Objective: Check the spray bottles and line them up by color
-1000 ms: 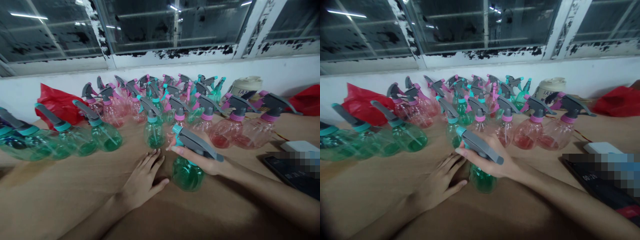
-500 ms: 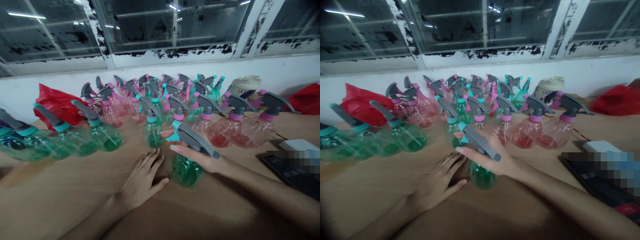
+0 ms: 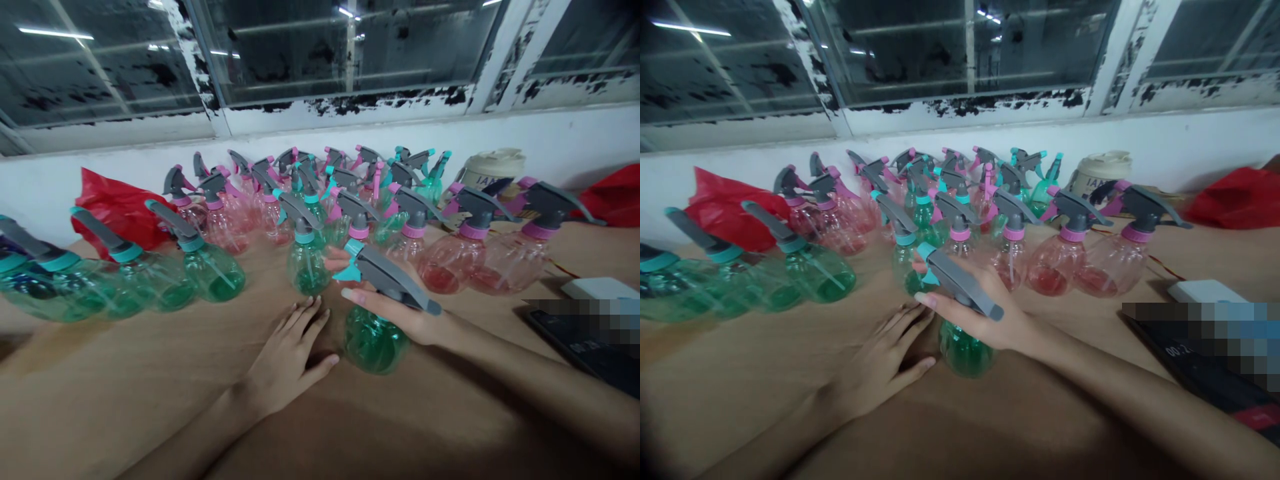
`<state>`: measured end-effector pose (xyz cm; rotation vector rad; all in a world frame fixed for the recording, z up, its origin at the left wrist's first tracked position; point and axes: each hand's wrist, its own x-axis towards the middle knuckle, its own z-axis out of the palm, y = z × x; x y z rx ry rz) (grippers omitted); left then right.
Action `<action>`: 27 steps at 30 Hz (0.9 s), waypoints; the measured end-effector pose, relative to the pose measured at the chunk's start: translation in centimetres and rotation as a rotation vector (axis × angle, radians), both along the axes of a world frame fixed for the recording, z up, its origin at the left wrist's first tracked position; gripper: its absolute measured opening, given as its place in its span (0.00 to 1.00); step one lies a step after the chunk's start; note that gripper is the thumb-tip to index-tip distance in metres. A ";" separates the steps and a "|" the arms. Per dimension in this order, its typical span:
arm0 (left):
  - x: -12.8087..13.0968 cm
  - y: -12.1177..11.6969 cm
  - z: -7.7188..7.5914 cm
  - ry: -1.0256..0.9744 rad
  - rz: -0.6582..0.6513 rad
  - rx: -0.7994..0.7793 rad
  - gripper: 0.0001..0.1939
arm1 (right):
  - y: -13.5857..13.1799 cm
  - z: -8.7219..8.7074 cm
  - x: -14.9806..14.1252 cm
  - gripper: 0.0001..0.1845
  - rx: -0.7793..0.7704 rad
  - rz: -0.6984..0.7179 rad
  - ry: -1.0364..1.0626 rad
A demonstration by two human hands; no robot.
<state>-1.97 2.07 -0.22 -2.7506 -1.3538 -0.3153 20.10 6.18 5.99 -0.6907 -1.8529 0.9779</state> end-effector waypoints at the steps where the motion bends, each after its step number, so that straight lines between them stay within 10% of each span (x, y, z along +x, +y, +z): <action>1: 0.0 0.0 0.0 0.002 -0.001 0.001 0.32 | 0.0 -0.1 0.0 0.21 -0.003 -0.008 -0.012; 27: 0.0 0.0 0.0 -0.050 -0.012 -0.002 0.31 | 0.1 0.6 0.1 0.11 0.036 0.006 -0.033</action>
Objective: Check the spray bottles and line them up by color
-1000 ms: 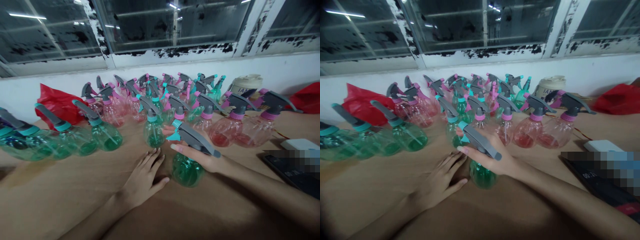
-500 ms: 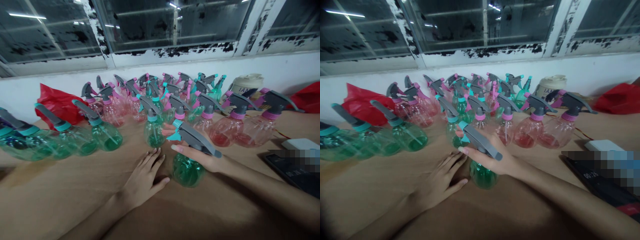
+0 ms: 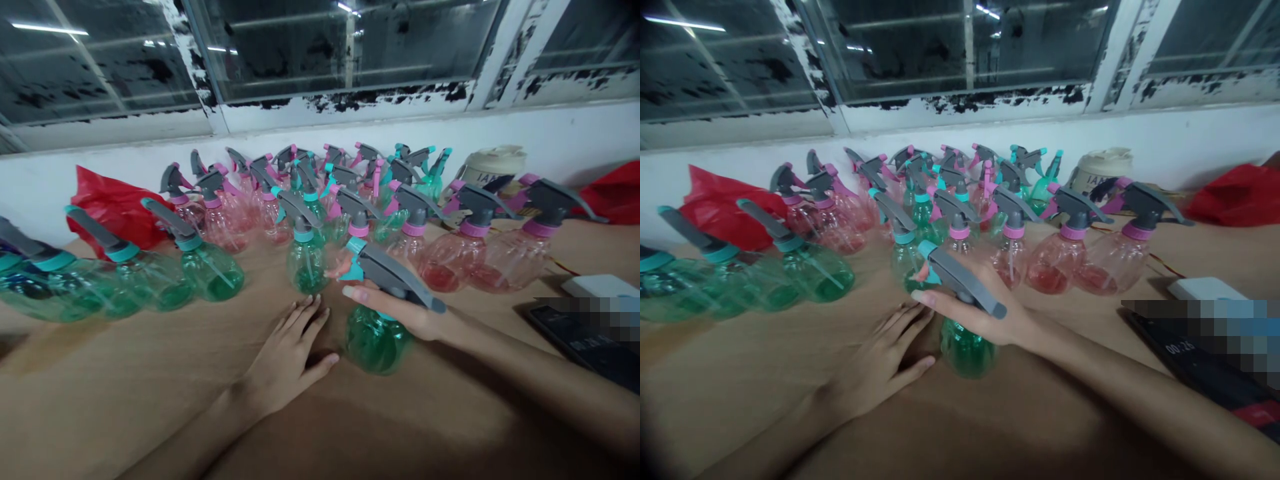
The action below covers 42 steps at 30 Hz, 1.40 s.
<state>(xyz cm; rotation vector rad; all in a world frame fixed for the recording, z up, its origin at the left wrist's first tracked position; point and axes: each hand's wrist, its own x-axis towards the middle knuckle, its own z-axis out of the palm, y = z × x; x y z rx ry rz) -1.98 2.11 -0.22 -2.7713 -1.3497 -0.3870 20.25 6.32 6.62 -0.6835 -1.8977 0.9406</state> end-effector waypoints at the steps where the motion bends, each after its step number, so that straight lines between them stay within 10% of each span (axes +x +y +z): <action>1: 0.0 0.0 0.0 -0.003 -0.001 0.003 0.31 | 0.0 0.0 0.0 0.13 -0.010 0.008 0.006; 42: -0.2 0.0 -0.1 -0.048 -0.001 -0.045 0.31 | -0.4 0.4 -0.1 0.13 0.033 0.000 0.001</action>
